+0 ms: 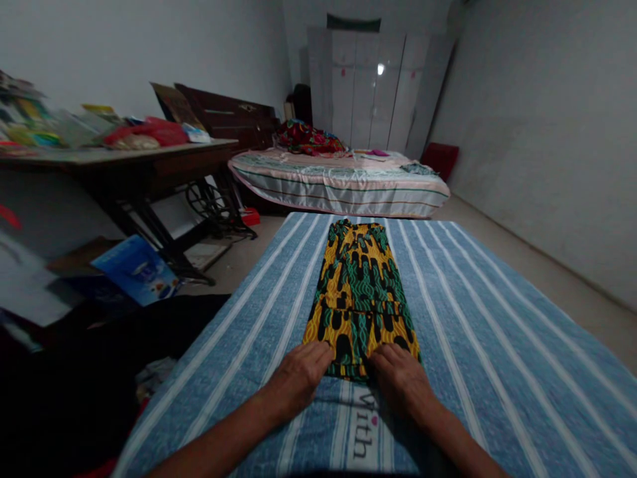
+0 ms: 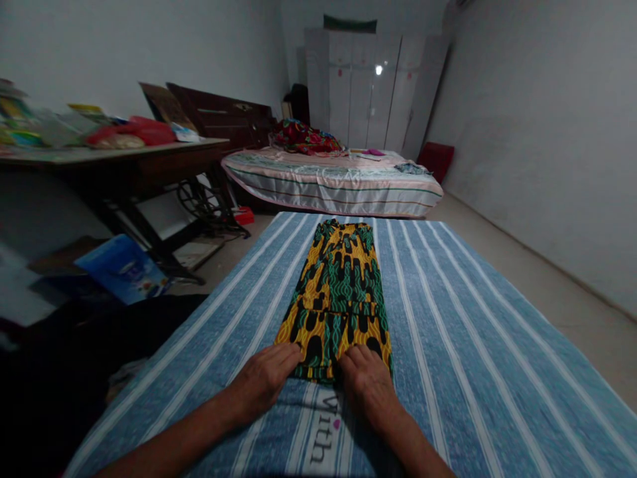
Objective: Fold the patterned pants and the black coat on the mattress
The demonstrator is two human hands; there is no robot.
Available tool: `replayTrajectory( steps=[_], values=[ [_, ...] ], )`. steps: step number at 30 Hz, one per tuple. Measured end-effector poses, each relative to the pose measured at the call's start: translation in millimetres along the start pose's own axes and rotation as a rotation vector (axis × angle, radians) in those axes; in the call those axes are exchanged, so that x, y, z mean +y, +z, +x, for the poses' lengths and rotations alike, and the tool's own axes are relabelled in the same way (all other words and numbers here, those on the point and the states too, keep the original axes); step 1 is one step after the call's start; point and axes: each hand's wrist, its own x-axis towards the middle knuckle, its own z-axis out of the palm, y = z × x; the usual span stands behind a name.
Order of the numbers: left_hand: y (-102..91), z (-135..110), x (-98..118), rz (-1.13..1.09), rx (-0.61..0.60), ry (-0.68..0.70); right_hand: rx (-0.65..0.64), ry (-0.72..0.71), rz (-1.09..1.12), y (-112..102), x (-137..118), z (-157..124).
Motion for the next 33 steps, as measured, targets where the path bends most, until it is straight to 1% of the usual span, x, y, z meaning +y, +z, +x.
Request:
replayTrajectory(
  steps=[6, 11, 16, 19, 22, 24, 26, 29, 33],
  values=[
    [-7.7, 4.3, -3.0, 0.015, -0.02, 0.015, -0.038, -0.016, 0.01, -5.6, 4.3, -3.2],
    [-12.4, 9.3, -8.3, -0.004, -0.036, -0.024, -0.038, -0.011, 0.055, -8.2, 3.6, -4.8],
    [-13.3, 12.8, -10.2, -0.022, -0.04, -0.036, -0.089, -0.035, -0.002, -15.2, -3.3, -5.3],
    [-15.3, 15.3, -9.7, -0.031, -0.048, -0.058, -0.098, -0.025, -0.05, -17.0, -7.9, -4.8],
    [-17.6, 19.1, -9.9, -0.054, -0.06, -0.082, -0.096, 0.01, -0.094, -14.4, -12.8, -3.3],
    [-18.6, 21.5, -10.3, -0.063, -0.065, -0.088, -0.066, 0.018, -0.143, -10.9, -16.8, -2.0],
    [-19.1, 22.7, -10.4, -0.05, -0.068, -0.091, -0.039, 0.029, -0.196, -6.7, -20.9, -0.9],
    [-19.6, 22.5, -9.5, -0.015, -0.07, -0.093, -0.031, 0.043, -0.249, -0.6, -25.9, -0.3],
    [-19.5, 19.1, -5.5, 0.009, -0.081, -0.08, -0.018, 0.016, -0.285, 4.2, -28.6, -1.7]
  ],
)
